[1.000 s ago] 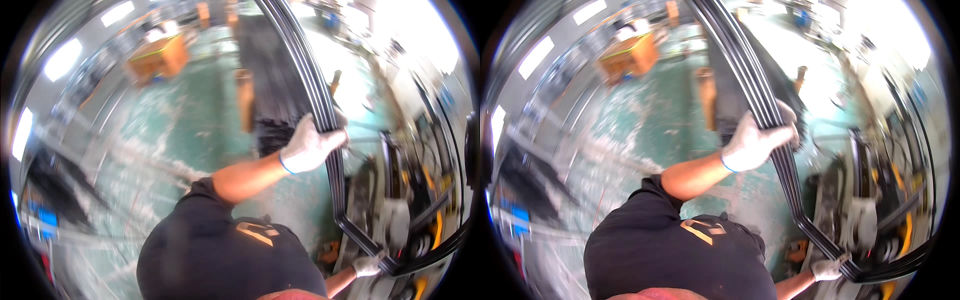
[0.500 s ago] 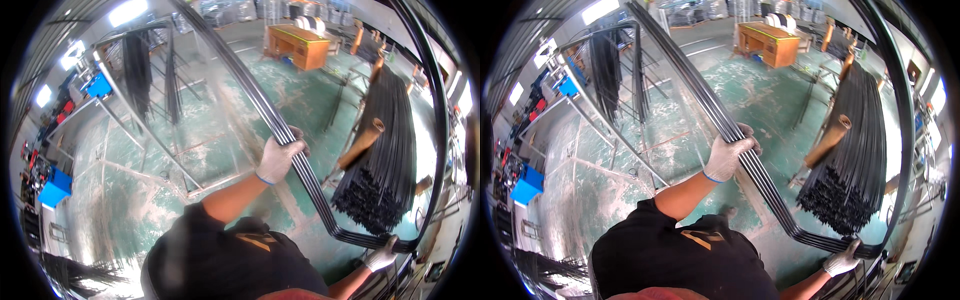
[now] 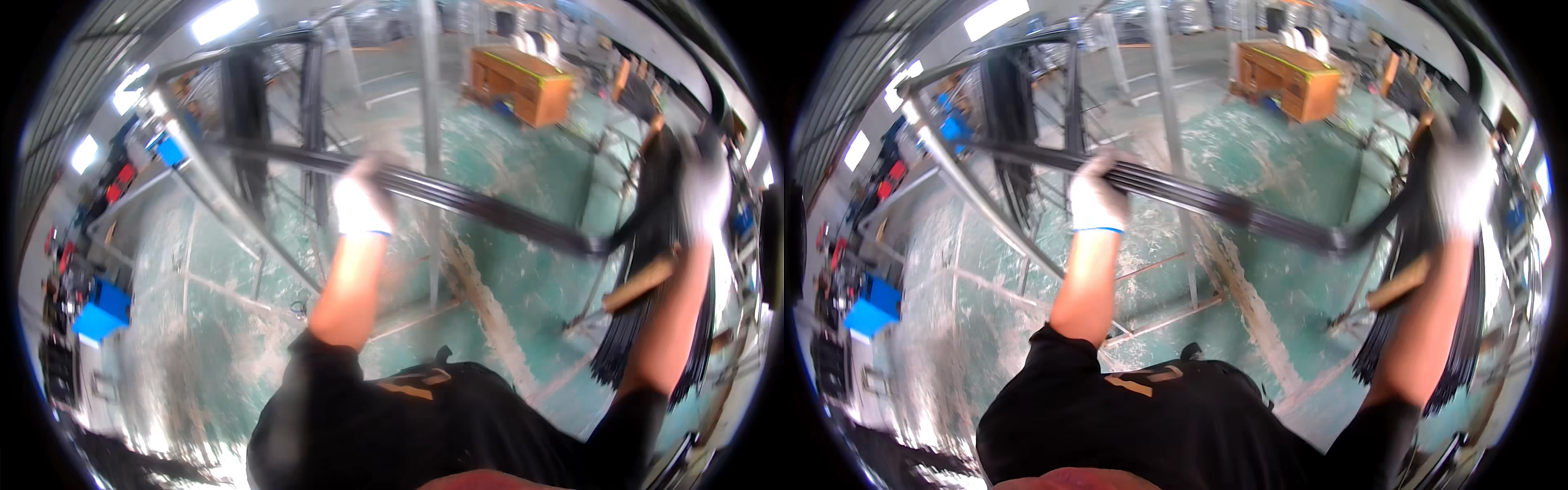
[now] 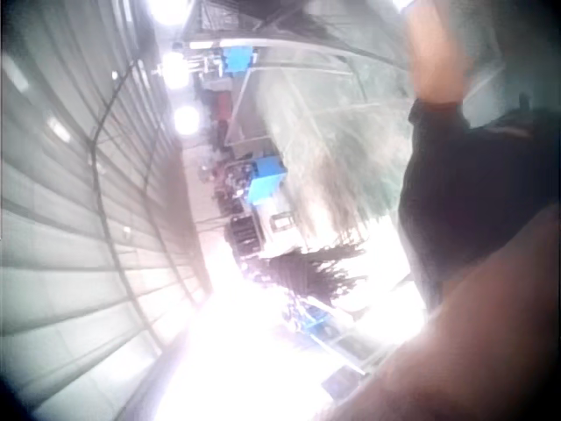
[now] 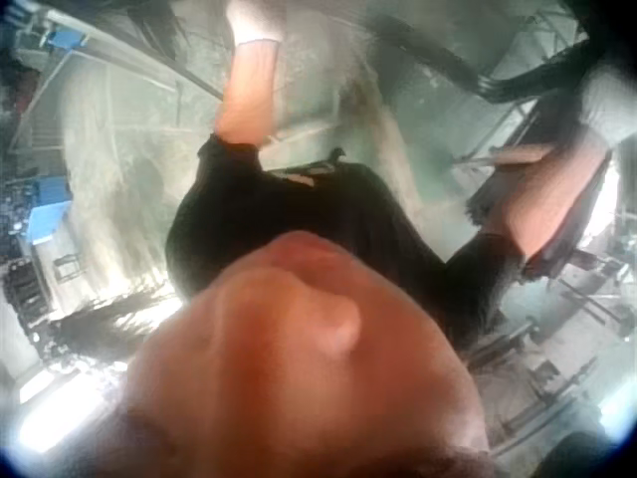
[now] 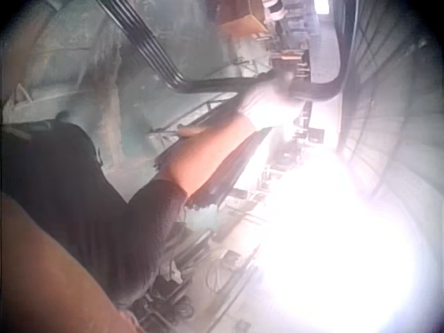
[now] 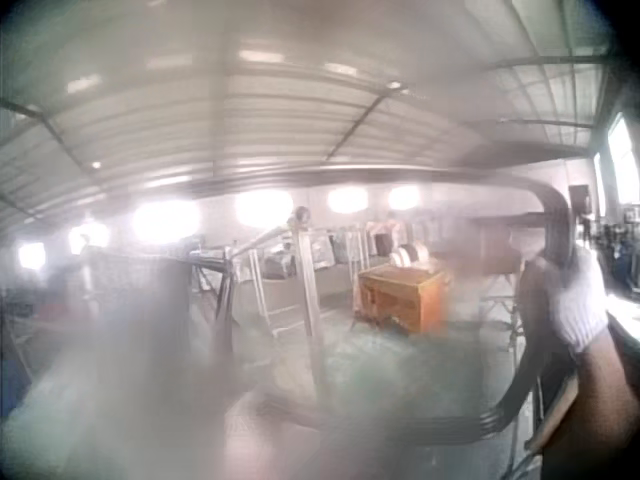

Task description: The person repeatedly picks up bundles of long black metal rods from a floor stack, feeds them into a yellow and white bending machine, and removes the bent rods to place them on a nearby rack. The cycle of loading, bending, and stacking is repeated throughout the clip.

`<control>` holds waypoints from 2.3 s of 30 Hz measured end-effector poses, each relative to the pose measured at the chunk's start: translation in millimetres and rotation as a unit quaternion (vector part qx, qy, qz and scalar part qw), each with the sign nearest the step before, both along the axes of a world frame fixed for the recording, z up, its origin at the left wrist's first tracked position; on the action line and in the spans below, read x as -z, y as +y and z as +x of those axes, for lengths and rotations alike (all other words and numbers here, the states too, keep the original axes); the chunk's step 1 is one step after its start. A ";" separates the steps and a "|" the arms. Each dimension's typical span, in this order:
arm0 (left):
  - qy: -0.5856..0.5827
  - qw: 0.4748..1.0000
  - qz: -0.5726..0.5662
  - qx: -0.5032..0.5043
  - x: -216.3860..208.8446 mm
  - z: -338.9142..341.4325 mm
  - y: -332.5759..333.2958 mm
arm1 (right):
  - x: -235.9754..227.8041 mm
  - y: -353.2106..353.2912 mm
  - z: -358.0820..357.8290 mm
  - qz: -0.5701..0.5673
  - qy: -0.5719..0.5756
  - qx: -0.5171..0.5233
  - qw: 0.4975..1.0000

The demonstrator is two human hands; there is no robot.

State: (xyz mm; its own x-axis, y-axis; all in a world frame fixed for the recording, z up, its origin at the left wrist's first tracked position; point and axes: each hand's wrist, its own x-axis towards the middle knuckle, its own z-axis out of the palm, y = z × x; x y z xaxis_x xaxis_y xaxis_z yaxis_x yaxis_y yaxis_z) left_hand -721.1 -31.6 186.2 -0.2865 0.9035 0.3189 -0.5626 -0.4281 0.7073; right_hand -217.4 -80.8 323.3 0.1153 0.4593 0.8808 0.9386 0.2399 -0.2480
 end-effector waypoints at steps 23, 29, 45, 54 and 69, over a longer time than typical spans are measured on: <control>0.142 0.891 -0.300 0.310 186.0 219.1 -16.3 | 280.6 -71.8 149.0 -0.374 0.216 0.255 0.865; 0.200 0.845 -0.318 0.381 197.0 427.4 -14.9 | 345.0 -183.8 398.0 -0.310 0.167 0.503 0.789; 0.277 0.718 -0.392 0.505 202.9 683.6 -91.5 | 346.9 -200.8 593.6 -0.465 0.262 0.512 0.673; 0.273 0.686 -0.287 0.610 185.0 777.6 -69.3 | 314.0 -166.8 592.2 -0.582 0.331 0.301 0.680; 0.301 0.601 -0.303 0.676 227.9 850.4 2.2 | 264.9 -147.8 521.6 -0.499 0.593 0.210 0.596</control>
